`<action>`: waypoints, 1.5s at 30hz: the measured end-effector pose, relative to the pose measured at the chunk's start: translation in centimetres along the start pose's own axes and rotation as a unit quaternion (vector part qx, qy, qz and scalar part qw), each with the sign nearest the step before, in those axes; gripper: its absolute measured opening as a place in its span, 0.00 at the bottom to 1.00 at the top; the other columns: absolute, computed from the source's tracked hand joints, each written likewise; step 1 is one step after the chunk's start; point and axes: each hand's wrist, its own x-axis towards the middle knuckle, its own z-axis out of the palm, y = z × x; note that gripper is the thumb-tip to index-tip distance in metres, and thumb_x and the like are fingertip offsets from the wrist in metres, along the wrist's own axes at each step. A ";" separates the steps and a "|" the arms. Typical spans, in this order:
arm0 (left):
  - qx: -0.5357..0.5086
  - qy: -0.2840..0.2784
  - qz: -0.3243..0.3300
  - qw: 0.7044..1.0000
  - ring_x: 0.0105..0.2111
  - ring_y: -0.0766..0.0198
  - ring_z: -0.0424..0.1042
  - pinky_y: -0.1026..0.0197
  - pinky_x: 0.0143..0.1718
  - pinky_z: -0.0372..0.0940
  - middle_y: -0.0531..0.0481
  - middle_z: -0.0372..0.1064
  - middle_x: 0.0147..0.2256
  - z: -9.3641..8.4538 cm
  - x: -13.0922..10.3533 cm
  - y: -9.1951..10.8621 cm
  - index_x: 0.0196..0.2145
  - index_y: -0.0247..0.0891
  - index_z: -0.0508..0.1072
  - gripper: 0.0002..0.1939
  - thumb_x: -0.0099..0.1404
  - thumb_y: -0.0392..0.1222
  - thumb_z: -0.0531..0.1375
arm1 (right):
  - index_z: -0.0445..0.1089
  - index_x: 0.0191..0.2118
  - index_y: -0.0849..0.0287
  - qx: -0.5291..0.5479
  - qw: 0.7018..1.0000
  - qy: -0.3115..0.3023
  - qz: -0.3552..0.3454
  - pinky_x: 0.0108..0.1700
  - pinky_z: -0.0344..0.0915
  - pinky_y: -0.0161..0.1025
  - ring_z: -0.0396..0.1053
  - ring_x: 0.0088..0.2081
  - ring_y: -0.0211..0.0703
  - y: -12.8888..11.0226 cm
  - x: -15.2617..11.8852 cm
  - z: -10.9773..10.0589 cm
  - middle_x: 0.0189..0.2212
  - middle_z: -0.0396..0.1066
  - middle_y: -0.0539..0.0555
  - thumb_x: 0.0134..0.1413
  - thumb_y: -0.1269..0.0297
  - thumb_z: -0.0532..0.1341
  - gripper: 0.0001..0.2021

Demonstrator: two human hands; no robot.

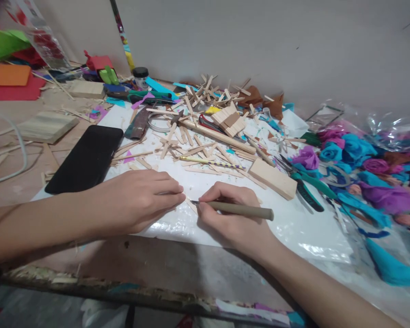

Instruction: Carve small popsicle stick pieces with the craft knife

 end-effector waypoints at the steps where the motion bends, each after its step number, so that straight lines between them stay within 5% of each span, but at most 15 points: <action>1: 0.001 0.001 0.000 1.000 0.47 0.49 0.77 0.48 0.46 0.71 0.40 0.79 0.48 0.0 0.0 0.0 0.54 0.33 0.80 0.12 0.81 0.34 0.58 | 0.81 0.26 0.52 0.001 1.000 0.004 0.001 0.25 0.68 0.38 0.75 0.24 0.44 0.0 0.0 0.0 0.25 0.83 0.52 0.51 0.64 0.71 0.04; 11: -0.025 0.048 -0.024 0.998 0.39 0.53 0.71 0.51 0.41 0.67 0.44 0.73 0.40 0.3 -0.4 0.3 0.42 0.34 0.81 0.10 0.78 0.30 0.59 | 0.81 0.27 0.50 -0.005 0.999 0.052 -0.012 0.23 0.69 0.39 0.75 0.23 0.45 -0.3 0.3 0.1 0.23 0.82 0.52 0.53 0.61 0.71 0.05; 21: -0.193 0.071 0.022 0.978 0.45 0.58 0.76 0.56 0.48 0.69 0.46 0.79 0.43 0.4 -0.6 0.5 0.46 0.33 0.84 0.12 0.80 0.31 0.59 | 0.87 0.35 0.49 -0.009 1.000 0.015 -0.022 0.27 0.73 0.39 0.83 0.29 0.48 -0.7 0.0 0.2 0.31 0.88 0.53 0.57 0.59 0.70 0.06; 31: -0.137 0.056 0.090 0.985 0.48 0.52 0.78 0.49 0.52 0.70 0.43 0.81 0.46 -0.2 -0.4 -0.3 0.44 0.34 0.83 0.12 0.79 0.29 0.59 | 0.83 0.28 0.51 -0.032 0.998 0.015 -0.057 0.26 0.70 0.36 0.78 0.24 0.43 -0.2 -0.3 -0.1 0.25 0.84 0.51 0.55 0.63 0.69 0.06; 45: -0.113 0.053 0.090 0.988 0.47 0.52 0.82 0.52 0.51 0.74 0.42 0.82 0.47 0.2 -0.3 -0.4 0.46 0.34 0.83 0.12 0.79 0.30 0.59 | 0.86 0.31 0.49 -0.035 0.997 0.005 -0.061 0.27 0.71 0.34 0.79 0.25 0.41 0.2 -0.4 0.2 0.27 0.85 0.49 0.56 0.65 0.70 0.06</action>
